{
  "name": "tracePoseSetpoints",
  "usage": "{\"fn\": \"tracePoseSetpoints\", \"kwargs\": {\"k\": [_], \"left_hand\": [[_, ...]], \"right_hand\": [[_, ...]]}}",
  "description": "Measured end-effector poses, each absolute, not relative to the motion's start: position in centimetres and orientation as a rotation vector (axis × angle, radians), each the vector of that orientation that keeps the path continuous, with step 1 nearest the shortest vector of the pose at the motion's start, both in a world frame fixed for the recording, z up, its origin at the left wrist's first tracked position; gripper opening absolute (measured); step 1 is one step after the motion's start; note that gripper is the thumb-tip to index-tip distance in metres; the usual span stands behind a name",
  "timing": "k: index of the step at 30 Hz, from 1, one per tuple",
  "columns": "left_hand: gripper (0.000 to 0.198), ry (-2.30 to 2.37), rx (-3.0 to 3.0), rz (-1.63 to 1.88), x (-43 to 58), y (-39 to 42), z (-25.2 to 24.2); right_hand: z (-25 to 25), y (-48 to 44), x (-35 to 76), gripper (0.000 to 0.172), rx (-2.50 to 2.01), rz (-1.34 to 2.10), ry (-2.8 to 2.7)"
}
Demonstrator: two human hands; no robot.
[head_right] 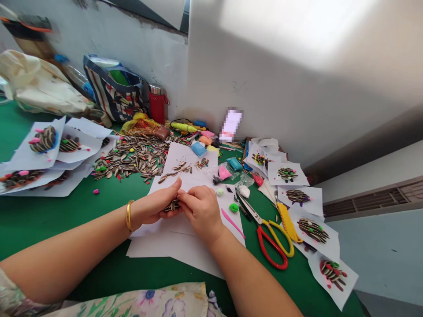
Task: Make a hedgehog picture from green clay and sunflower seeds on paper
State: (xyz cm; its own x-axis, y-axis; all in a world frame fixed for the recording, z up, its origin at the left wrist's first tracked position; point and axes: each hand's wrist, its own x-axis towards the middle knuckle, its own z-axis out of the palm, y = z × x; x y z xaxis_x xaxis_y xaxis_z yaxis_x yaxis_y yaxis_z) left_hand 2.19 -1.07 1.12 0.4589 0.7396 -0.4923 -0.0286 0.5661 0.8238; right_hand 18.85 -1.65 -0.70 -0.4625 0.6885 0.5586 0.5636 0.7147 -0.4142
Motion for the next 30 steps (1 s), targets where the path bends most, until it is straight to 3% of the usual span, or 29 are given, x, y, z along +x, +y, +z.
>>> {"fn": "tracePoseSetpoints", "kwargs": {"k": [9, 19, 25, 30], "left_hand": [[0.067, 0.888, 0.795, 0.503, 1.9, -0.8, 0.9], [0.027, 1.006, 0.758, 0.701, 0.4, 0.7, 1.0], [0.023, 1.05, 0.789, 0.741, 0.1, 1.2, 0.9], [0.023, 1.061, 0.795, 0.739, 0.1, 1.1, 0.8]], "right_hand": [[-0.4, -1.9, 18.9, 0.018, -0.905, 0.294, -2.144], [-0.5, -0.2, 21.2, 0.01, -1.159, 0.52, -1.973], [0.1, -0.4, 21.5, 0.011, -1.254, 0.73, -2.243], [-0.4, -0.8, 21.2, 0.017, -1.212, 0.646, -2.364]]}}
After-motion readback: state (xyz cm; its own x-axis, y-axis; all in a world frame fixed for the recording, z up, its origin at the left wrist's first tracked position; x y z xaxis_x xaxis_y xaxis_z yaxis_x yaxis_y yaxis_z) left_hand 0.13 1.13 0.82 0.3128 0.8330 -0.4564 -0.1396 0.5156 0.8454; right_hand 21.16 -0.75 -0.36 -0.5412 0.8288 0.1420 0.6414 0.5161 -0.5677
